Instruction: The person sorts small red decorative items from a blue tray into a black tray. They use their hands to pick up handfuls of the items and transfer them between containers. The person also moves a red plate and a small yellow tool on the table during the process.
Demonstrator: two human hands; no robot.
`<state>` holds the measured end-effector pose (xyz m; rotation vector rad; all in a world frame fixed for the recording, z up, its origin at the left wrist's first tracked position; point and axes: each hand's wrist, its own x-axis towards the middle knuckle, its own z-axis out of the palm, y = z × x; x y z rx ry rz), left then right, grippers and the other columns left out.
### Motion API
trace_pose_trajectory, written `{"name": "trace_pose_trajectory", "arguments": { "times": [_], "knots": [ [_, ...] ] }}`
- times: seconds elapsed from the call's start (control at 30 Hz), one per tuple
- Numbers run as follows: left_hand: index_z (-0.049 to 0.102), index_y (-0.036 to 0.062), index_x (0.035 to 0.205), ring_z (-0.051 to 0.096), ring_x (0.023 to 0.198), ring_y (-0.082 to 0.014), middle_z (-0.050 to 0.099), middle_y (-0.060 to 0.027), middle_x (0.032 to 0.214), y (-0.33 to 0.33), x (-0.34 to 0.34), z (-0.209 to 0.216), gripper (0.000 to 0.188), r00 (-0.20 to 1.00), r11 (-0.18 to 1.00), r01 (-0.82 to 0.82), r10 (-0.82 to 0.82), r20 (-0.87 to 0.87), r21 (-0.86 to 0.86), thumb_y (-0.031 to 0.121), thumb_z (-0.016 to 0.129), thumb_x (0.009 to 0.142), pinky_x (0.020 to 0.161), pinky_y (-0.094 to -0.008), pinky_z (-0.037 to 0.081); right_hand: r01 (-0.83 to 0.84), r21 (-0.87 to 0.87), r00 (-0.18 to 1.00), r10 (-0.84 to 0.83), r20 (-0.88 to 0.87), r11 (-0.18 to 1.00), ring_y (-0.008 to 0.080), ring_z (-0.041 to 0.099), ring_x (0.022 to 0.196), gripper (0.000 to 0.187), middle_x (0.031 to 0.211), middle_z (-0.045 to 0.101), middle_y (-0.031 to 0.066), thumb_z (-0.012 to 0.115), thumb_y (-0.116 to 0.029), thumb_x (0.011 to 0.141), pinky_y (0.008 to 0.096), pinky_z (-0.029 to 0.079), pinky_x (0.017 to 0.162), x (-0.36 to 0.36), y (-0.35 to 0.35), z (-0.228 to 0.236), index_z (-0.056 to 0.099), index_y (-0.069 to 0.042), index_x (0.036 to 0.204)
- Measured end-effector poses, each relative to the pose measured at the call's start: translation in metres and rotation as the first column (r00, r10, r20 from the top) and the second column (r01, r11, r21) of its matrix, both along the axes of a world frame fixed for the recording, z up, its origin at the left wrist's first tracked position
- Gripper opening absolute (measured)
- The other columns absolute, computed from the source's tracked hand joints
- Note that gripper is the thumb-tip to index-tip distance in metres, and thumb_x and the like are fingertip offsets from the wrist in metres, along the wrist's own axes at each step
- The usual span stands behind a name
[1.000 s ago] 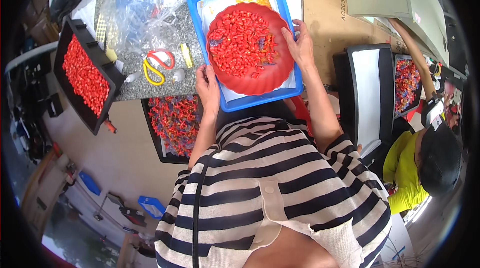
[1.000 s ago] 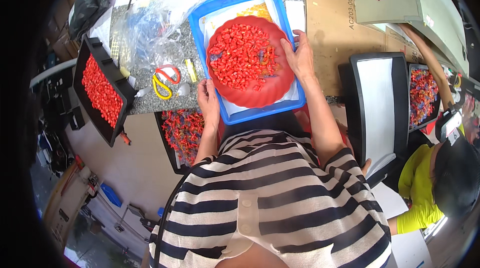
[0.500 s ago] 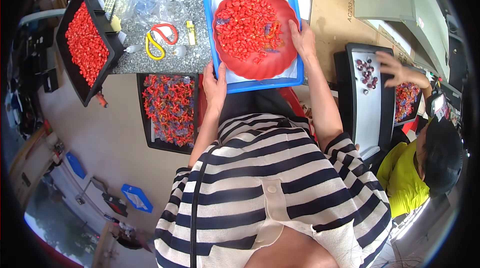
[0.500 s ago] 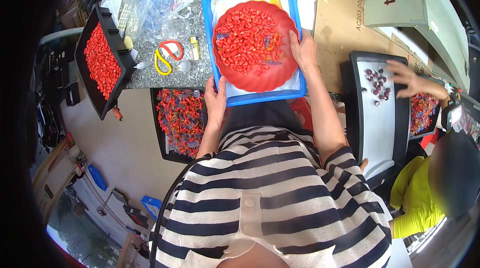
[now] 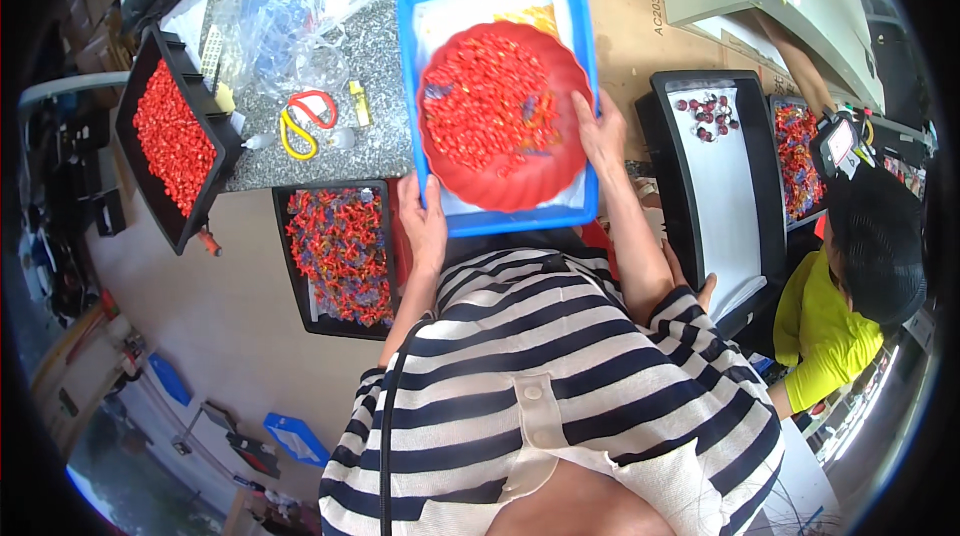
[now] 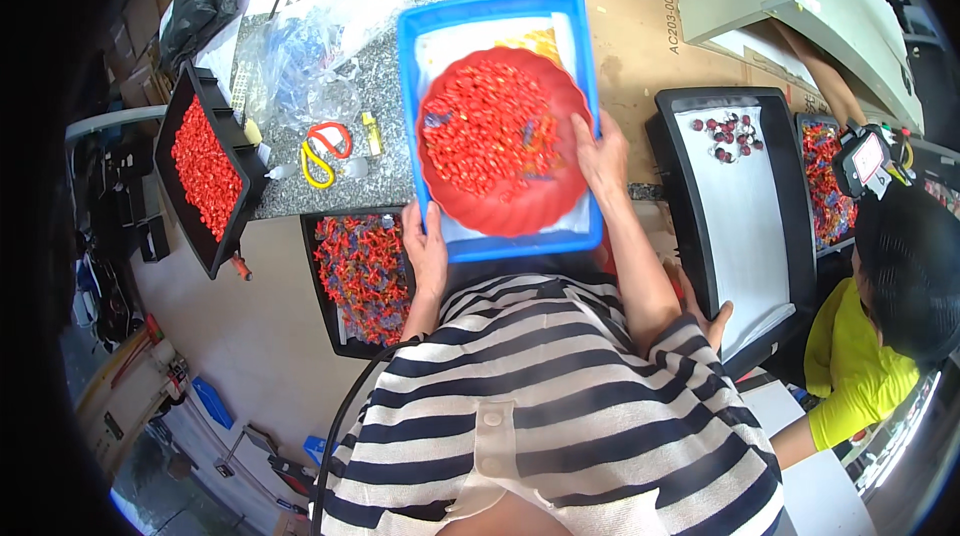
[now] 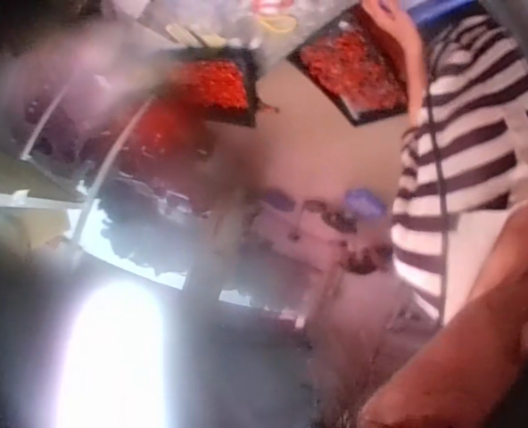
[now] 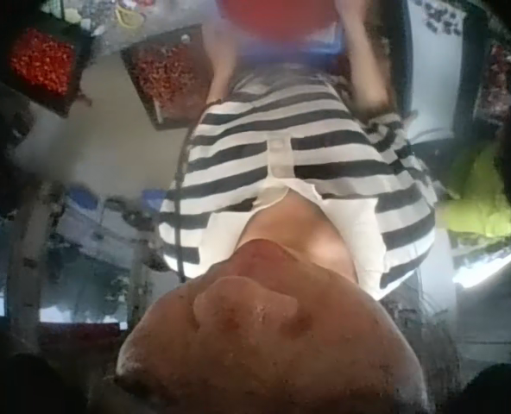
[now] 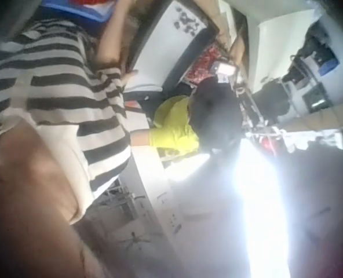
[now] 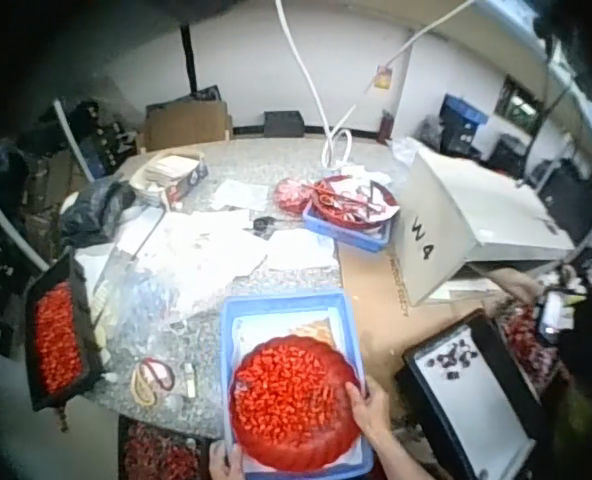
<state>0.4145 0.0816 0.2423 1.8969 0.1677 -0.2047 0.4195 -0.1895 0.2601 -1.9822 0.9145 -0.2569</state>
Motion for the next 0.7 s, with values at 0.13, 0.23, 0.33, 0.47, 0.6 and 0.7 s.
{"name": "trace_pose_trajectory", "arguments": {
  "times": [0.13, 0.23, 0.33, 0.47, 0.6, 0.7],
  "knots": [
    [0.057, -0.0013, 0.110, 0.051, 0.098, -0.0185, 0.052, -0.0106, 0.105, -0.003, -0.033, 0.012, 0.026, 0.996, 0.996, 0.090, -0.091, -0.025, -0.027, 0.014, 0.052, 0.090, 0.085, -0.0278, 0.040, 0.059, 0.006, 0.998, -0.059, -0.003, 0.998, 0.0206, 0.060, 0.075, 0.037, 0.089, 0.065, 0.0148, 0.062, -0.031, 0.083, 0.0334, 0.045, 0.068, -0.055, -0.005, -0.006, 0.062, 0.000, 0.103],
    [0.057, -0.0011, 0.109, 0.051, 0.099, -0.0188, 0.052, -0.0105, 0.107, 0.000, -0.047, 0.007, 0.025, 0.988, 0.990, 0.140, -0.141, -0.061, -0.016, 0.012, 0.054, 0.089, 0.085, -0.0284, 0.041, 0.084, 0.041, 0.990, -0.079, -0.115, 0.996, 0.0178, 0.059, 0.073, 0.038, 0.089, 0.065, 0.0139, 0.062, -0.031, 0.083, 0.0311, 0.045, 0.067, -0.070, -0.003, 0.002, 0.062, 0.000, 0.104],
    [0.057, -0.0010, 0.110, 0.051, 0.100, -0.0196, 0.052, -0.0108, 0.108, -0.001, -0.051, 0.009, 0.025, 0.988, 0.991, 0.131, -0.134, -0.083, -0.040, 0.013, 0.054, 0.089, 0.086, -0.0290, 0.040, 0.089, 0.046, 0.978, -0.078, -0.193, 0.995, 0.0151, 0.056, 0.068, 0.038, 0.088, 0.064, 0.0127, 0.063, -0.031, 0.083, 0.0289, 0.044, 0.062, -0.070, -0.004, 0.001, 0.061, 0.001, 0.103],
    [0.057, -0.0005, 0.113, 0.050, 0.102, -0.0196, 0.052, -0.0110, 0.108, 0.002, -0.056, 0.005, 0.027, 0.987, 0.992, 0.118, -0.123, -0.107, -0.049, 0.011, 0.054, 0.089, 0.087, -0.0294, 0.040, 0.085, 0.059, 0.993, -0.079, -0.093, 0.995, 0.0146, 0.053, 0.065, 0.037, 0.089, 0.063, 0.0123, 0.063, -0.028, 0.083, 0.0280, 0.043, 0.059, -0.080, 0.001, -0.009, 0.061, 0.003, 0.103],
    [0.057, 0.0000, 0.113, 0.049, 0.102, -0.0184, 0.051, -0.0092, 0.109, 0.010, -0.066, 0.000, 0.028, 0.974, 0.984, 0.133, -0.153, -0.170, -0.122, 0.010, 0.056, 0.087, 0.090, -0.0295, 0.038, 0.104, 0.078, 0.986, -0.093, -0.138, 0.991, 0.0167, 0.055, 0.068, 0.034, 0.089, 0.062, 0.0126, 0.062, -0.026, 0.084, 0.0285, 0.044, 0.061, -0.090, 0.003, -0.004, 0.060, 0.002, 0.103],
    [0.046, 0.0032, 0.127, 0.045, 0.109, -0.0171, 0.048, -0.0072, 0.116, 0.016, -0.072, -0.004, 0.043, 0.957, 0.955, 0.050, -0.130, -0.260, -0.293, 0.012, 0.057, 0.087, 0.095, -0.0304, 0.034, 0.049, 0.077, 0.995, -0.042, -0.091, 0.996, 0.0168, 0.056, 0.069, 0.033, 0.089, 0.062, 0.0125, 0.062, -0.025, 0.084, 0.0286, 0.044, 0.062, -0.093, 0.002, -0.008, 0.060, 0.002, 0.104]
  ]
}}
